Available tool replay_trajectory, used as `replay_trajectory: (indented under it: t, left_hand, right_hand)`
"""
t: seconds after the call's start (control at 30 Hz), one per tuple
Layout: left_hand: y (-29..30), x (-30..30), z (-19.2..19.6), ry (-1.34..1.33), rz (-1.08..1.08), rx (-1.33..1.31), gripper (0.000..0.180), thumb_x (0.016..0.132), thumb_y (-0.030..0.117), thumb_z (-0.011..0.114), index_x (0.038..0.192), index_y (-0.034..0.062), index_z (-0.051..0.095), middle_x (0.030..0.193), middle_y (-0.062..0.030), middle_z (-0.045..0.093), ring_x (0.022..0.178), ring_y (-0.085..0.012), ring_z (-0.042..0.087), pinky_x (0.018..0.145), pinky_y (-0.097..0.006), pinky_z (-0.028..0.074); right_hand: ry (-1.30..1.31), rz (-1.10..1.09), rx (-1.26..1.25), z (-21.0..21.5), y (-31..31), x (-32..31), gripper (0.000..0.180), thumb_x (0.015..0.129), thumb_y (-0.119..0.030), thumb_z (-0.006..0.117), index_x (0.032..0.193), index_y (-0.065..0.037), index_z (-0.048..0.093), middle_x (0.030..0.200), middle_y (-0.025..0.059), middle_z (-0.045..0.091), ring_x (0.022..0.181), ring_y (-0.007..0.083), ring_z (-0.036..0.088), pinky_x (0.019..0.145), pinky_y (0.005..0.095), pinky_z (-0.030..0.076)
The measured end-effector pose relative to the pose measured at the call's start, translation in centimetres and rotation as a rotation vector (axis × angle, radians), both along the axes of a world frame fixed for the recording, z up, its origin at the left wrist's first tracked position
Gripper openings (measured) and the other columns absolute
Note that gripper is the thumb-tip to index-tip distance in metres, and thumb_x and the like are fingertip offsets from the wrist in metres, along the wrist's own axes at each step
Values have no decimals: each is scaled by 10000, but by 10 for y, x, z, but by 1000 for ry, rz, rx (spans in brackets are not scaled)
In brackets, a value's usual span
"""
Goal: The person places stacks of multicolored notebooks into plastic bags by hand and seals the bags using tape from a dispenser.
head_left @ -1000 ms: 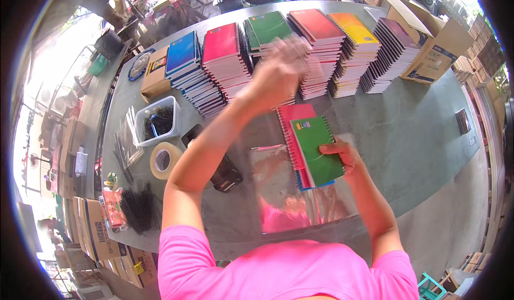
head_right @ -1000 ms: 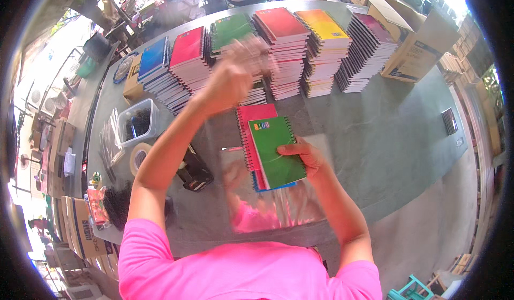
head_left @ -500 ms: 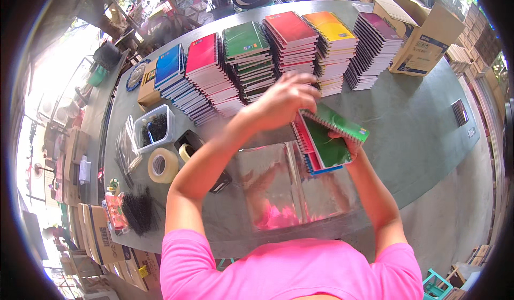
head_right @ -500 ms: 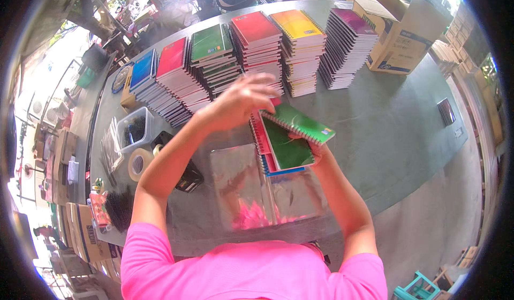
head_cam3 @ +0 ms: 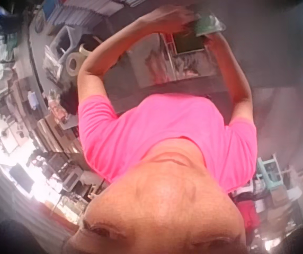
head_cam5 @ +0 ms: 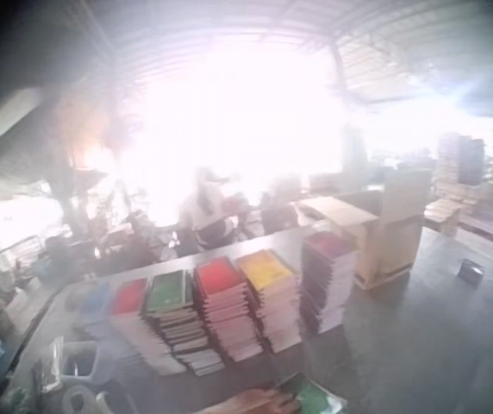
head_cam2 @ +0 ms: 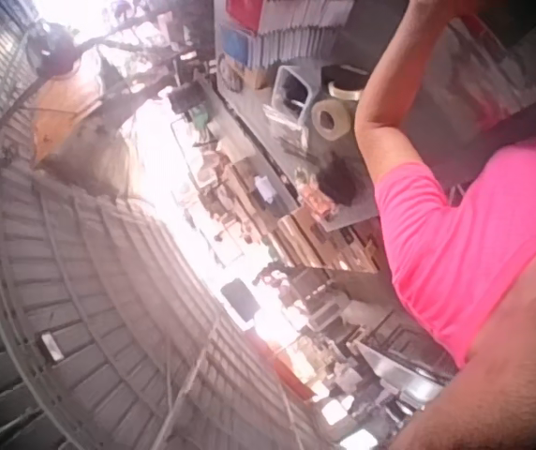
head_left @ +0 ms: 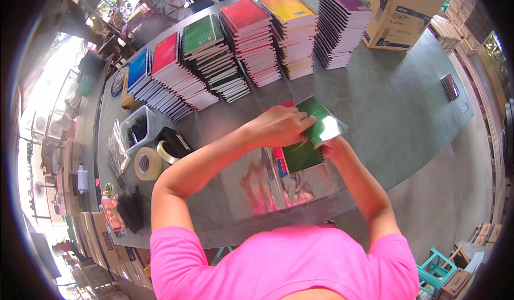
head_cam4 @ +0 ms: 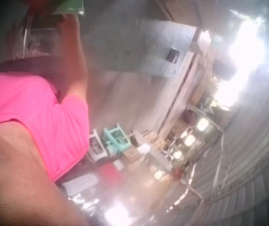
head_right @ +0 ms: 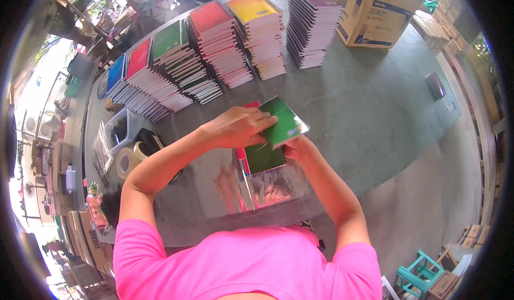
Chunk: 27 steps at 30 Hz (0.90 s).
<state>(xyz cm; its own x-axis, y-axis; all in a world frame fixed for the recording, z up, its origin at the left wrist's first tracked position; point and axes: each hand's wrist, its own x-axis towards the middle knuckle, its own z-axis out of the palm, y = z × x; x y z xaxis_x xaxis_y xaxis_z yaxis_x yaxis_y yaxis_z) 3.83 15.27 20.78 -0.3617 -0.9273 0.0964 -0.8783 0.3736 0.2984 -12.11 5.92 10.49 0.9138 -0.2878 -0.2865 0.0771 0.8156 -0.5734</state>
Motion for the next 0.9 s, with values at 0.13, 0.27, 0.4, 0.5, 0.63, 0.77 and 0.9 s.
replay_trajectory:
  t: [0.13, 0.27, 0.4, 0.5, 0.63, 0.77, 0.9]
  left_hand:
    - [3, 6, 15, -188, 8, -375, 337, 726, 92, 597, 1052, 9, 579, 953, -153, 595, 940, -292, 587, 813, -387, 476]
    - [-7, 24, 3, -204, 84, -256, 351, 765, 113, 545, 1101, 12, 565, 1088, -165, 583, 1070, -294, 549, 904, -378, 437]
    - [-67, 102, 48, -664, 635, -865, 227, 786, 139, 528, 968, 26, 605, 955, -144, 609, 925, -295, 575, 861, -395, 411]
    - [-71, 124, 53, -486, 670, -881, 145, 778, 138, 540, 864, 44, 610, 807, -118, 599, 801, -273, 581, 810, -396, 407]
    - [-30, 36, 61, -593, 546, -747, 100, 755, 149, 573, 800, 68, 612, 717, -84, 589, 759, -242, 584, 816, -396, 424]
    - [-12, -5, 42, -388, 372, -478, 256, 801, 252, 582, 929, 33, 621, 932, -137, 608, 880, -290, 590, 858, -406, 431]
    - [-62, 107, 53, -550, 761, -960, 313, 836, 287, 584, 1031, 46, 617, 993, -139, 618, 955, -291, 592, 903, -403, 405]
  right_hand:
    - [-302, 34, 461, 16, -29, 3, 348, 856, -240, 563, 1096, 12, 555, 987, 149, 639, 855, 231, 642, 742, 373, 538]
    - [-9, 129, 130, 23, -36, 2, 433, 794, -225, 617, 1147, 9, 525, 1032, 150, 624, 884, 237, 637, 801, 379, 524]
    - [50, 184, -189, 47, -27, 15, 455, 791, -230, 626, 1156, 16, 513, 1041, 151, 621, 905, 244, 632, 809, 381, 521]
    - [-2, 190, -49, 54, -41, 27, 437, 797, -215, 622, 1149, 22, 521, 1038, 156, 622, 908, 248, 631, 808, 378, 523]
    - [-75, 215, 330, 63, -61, 30, 391, 807, -195, 625, 1127, 12, 538, 1024, 153, 625, 923, 236, 627, 824, 379, 516]
    - [-98, 198, 203, 47, -58, 30, 370, 829, -180, 582, 1131, 26, 529, 1044, 172, 622, 917, 242, 633, 839, 395, 513]
    - [-44, 299, 378, 44, -37, 46, 391, 784, -97, 548, 1136, 68, 505, 1075, 201, 610, 913, 302, 636, 837, 421, 518]
